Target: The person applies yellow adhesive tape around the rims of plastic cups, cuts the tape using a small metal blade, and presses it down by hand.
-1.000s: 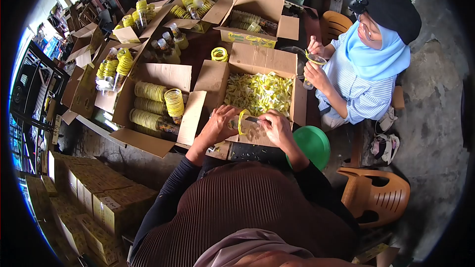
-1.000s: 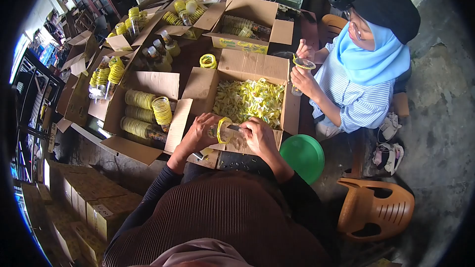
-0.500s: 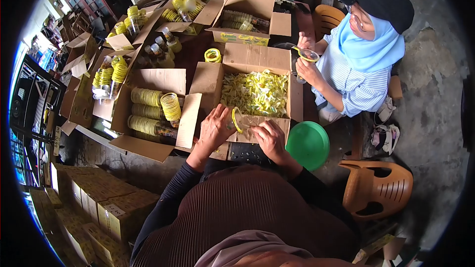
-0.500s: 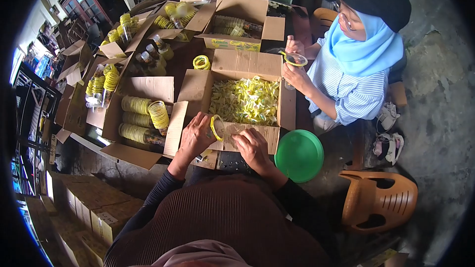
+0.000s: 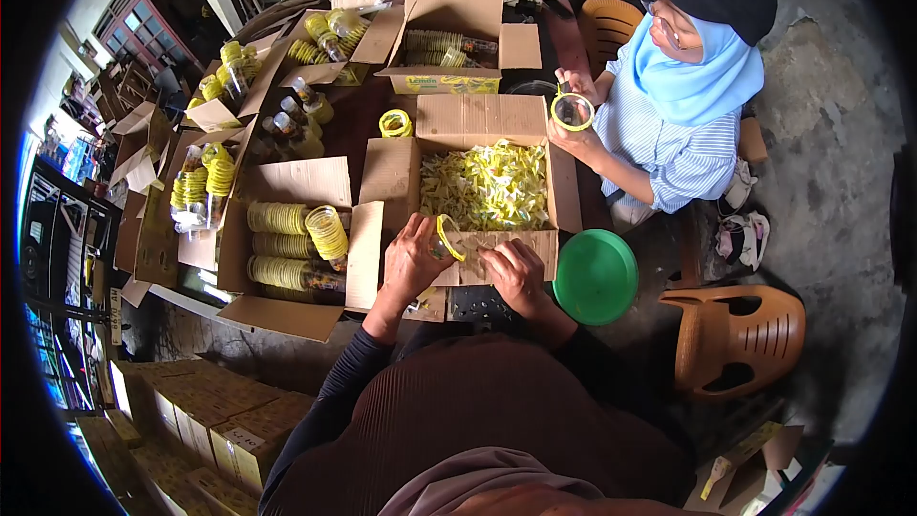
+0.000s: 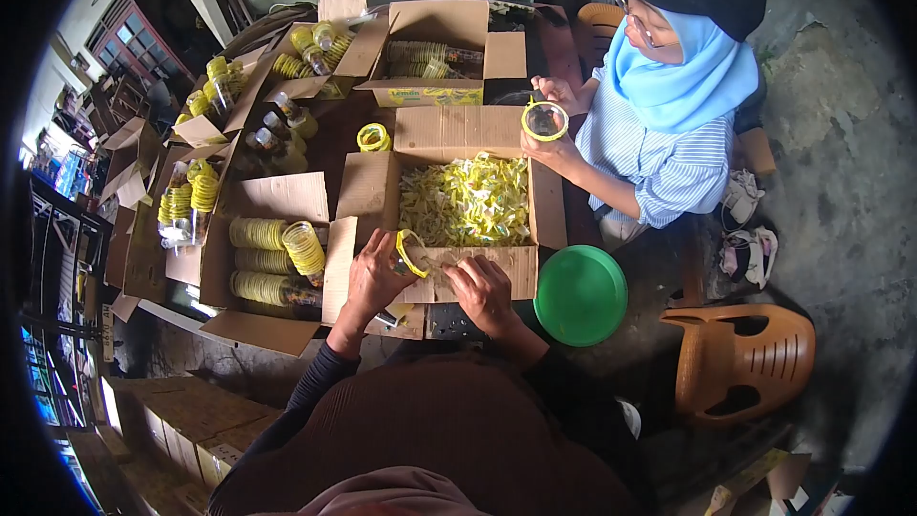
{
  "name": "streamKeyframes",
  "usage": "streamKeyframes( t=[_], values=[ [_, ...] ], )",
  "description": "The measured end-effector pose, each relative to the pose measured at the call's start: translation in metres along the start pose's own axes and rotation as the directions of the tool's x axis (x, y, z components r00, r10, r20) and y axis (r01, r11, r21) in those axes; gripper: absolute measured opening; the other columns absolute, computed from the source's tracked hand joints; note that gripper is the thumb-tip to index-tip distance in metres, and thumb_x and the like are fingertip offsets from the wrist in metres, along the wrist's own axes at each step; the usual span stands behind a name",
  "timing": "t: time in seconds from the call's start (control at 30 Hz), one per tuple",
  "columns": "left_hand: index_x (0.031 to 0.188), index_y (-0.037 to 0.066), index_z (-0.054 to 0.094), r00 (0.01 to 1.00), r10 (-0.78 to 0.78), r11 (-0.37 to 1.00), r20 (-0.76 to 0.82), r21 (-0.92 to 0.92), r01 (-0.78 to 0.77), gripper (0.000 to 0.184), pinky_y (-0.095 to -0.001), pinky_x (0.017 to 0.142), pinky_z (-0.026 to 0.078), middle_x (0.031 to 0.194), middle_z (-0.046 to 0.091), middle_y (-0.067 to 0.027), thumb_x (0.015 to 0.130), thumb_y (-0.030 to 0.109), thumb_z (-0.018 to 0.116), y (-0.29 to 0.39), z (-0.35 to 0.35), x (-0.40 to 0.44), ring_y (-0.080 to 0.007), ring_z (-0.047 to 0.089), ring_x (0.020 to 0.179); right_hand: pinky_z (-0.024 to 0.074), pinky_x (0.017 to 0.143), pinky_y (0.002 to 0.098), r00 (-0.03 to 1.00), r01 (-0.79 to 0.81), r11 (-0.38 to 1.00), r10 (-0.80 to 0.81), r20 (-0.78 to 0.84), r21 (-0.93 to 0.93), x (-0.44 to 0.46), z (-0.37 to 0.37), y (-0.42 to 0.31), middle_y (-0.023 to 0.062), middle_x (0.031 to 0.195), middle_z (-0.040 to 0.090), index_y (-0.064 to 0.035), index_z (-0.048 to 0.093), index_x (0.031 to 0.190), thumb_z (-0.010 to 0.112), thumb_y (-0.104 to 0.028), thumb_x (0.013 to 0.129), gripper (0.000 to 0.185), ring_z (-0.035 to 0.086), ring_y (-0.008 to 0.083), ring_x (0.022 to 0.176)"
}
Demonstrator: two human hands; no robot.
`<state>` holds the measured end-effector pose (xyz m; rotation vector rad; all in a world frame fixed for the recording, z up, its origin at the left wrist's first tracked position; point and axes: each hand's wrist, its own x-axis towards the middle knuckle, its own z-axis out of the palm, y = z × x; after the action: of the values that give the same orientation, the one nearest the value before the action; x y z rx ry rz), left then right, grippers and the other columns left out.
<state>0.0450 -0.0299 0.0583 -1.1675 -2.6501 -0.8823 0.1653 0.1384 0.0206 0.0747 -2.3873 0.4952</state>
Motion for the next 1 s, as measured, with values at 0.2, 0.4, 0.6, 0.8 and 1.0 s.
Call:
streamKeyframes(
  t=[0.2, 0.4, 0.6, 0.8, 1.0],
  values=[
    [0.112, 0.006, 0.059, 0.999, 0.027, 1.0, 0.039, -0.01, -0.026, 0.057, -0.0387, 0.079, 0.052, 0.104, 0.057, -0.0111, 0.063, 0.024, 0.082, -0.01, -0.007, 0.014, -0.0303, 0.061, 0.096, 0.0483, 0.065, 0.034, 0.999, -0.006, 1.0, 0.006, 0.035, -0.003, 0.02, -0.006, -0.007, 0.003, 0.082, 0.057, -0.008, 0.067, 0.092, 0.07, -0.004, 0.074, 0.019, 0.058, 0.0213, 0.074],
    [0.113, 0.007, 0.059, 0.998, 0.037, 0.997, 0.049, -0.063, -0.034, 0.057, -0.0386, 0.076, 0.054, 0.104, 0.058, -0.0097, 0.063, 0.023, 0.082, -0.01, -0.016, 0.029, -0.0294, 0.063, 0.094, 0.0481, 0.065, 0.0338, 1.0, 0.016, 0.991, -0.014, 0.013, -0.129, 0.029, 0.0, -0.012, 0.0028, 0.081, 0.055, -0.008, 0.067, 0.094, 0.07, -0.006, 0.076, 0.018, 0.058, 0.0203, 0.075],
    [0.111, 0.008, 0.059, 0.998, 0.067, 0.996, -0.002, -0.067, -0.067, 0.055, -0.0397, 0.072, 0.055, 0.102, 0.057, -0.0091, 0.063, 0.022, 0.081, -0.019, -0.011, 0.037, -0.0295, 0.063, 0.09, 0.0485, 0.065, 0.0344, 0.994, -0.099, 0.979, 0.088, -0.072, -0.179, 0.037, 0.015, -0.028, 0.0045, 0.082, 0.054, -0.0074, 0.065, 0.092, 0.069, -0.007, 0.077, 0.016, 0.058, 0.022, 0.075],
    [0.109, 0.007, 0.06, 0.996, 0.083, 0.991, -0.036, -0.102, -0.086, 0.053, -0.0396, 0.067, 0.055, 0.097, 0.059, -0.0095, 0.063, 0.023, 0.081, -0.033, -0.004, 0.043, -0.0308, 0.064, 0.082, 0.0492, 0.066, 0.0358, 0.978, -0.196, 0.962, 0.179, -0.106, -0.189, 0.037, 0.032, -0.033, 0.0067, 0.083, 0.053, -0.0068, 0.064, 0.092, 0.068, -0.007, 0.078, 0.015, 0.058, 0.0245, 0.077],
    [0.105, 0.004, 0.06, 0.991, 0.132, 0.974, -0.014, -0.185, -0.132, 0.05, -0.041, 0.068, 0.054, 0.098, 0.062, -0.0128, 0.065, 0.025, 0.08, -0.043, -0.004, 0.047, -0.0338, 0.065, 0.083, 0.0501, 0.067, 0.0352, 0.996, -0.082, 0.967, 0.069, -0.061, -0.24, 0.038, 0.037, -0.023, 0.0061, 0.084, 0.053, -0.0059, 0.064, 0.097, 0.067, -0.006, 0.078, 0.019, 0.058, 0.0238, 0.078]
  ],
)
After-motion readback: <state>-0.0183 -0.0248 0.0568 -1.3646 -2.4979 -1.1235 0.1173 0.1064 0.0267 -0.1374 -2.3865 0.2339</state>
